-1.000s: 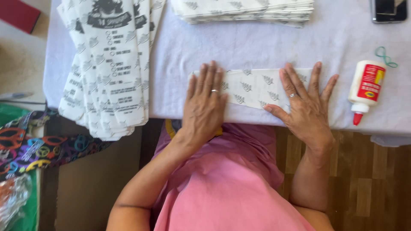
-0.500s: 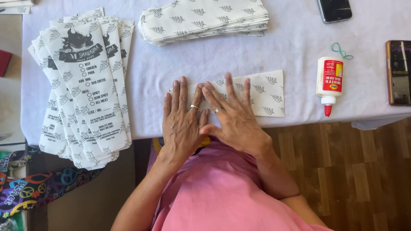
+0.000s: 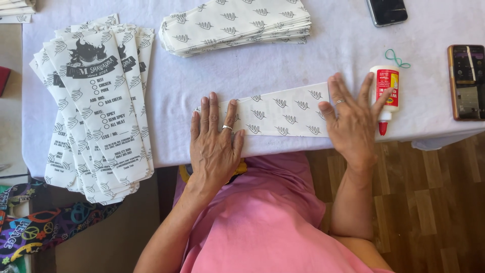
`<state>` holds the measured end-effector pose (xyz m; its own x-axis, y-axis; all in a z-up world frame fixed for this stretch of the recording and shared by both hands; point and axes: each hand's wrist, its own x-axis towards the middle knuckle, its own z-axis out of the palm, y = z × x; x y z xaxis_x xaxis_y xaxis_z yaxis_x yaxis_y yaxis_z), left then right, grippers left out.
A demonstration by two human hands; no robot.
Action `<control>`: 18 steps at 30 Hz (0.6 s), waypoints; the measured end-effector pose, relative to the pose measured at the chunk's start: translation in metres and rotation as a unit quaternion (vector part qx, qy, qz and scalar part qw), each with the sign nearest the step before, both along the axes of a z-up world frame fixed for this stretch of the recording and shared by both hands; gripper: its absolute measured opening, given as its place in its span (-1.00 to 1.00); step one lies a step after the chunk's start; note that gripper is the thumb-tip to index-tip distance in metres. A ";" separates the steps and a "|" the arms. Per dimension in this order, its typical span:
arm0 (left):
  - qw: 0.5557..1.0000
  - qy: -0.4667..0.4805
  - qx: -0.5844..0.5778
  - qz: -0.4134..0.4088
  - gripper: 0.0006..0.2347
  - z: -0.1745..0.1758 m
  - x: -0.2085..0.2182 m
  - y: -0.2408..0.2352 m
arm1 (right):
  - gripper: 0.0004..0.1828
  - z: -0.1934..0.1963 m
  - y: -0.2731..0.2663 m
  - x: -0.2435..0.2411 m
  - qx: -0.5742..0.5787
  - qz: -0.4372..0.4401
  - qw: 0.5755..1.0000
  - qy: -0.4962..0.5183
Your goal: Folding and gluing paper food wrappers to assemble packaging sleeves
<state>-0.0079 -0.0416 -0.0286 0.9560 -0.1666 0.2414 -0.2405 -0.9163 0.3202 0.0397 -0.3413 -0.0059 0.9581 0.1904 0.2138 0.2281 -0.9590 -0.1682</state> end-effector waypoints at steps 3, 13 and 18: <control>1.000 -0.006 -0.001 -0.001 -0.50 0.002 0.000 -0.001 | 0.09 -0.002 0.005 -0.002 -0.008 -0.043 0.999 -0.014; 1.000 0.029 -0.004 0.005 -0.46 -0.012 0.002 -0.001 | 0.01 -0.010 0.068 -0.017 0.045 0.109 0.993 0.021; 0.999 0.033 0.008 0.002 -0.44 -0.012 0.001 -0.001 | -0.09 -0.014 0.028 -0.008 0.019 0.030 0.999 0.004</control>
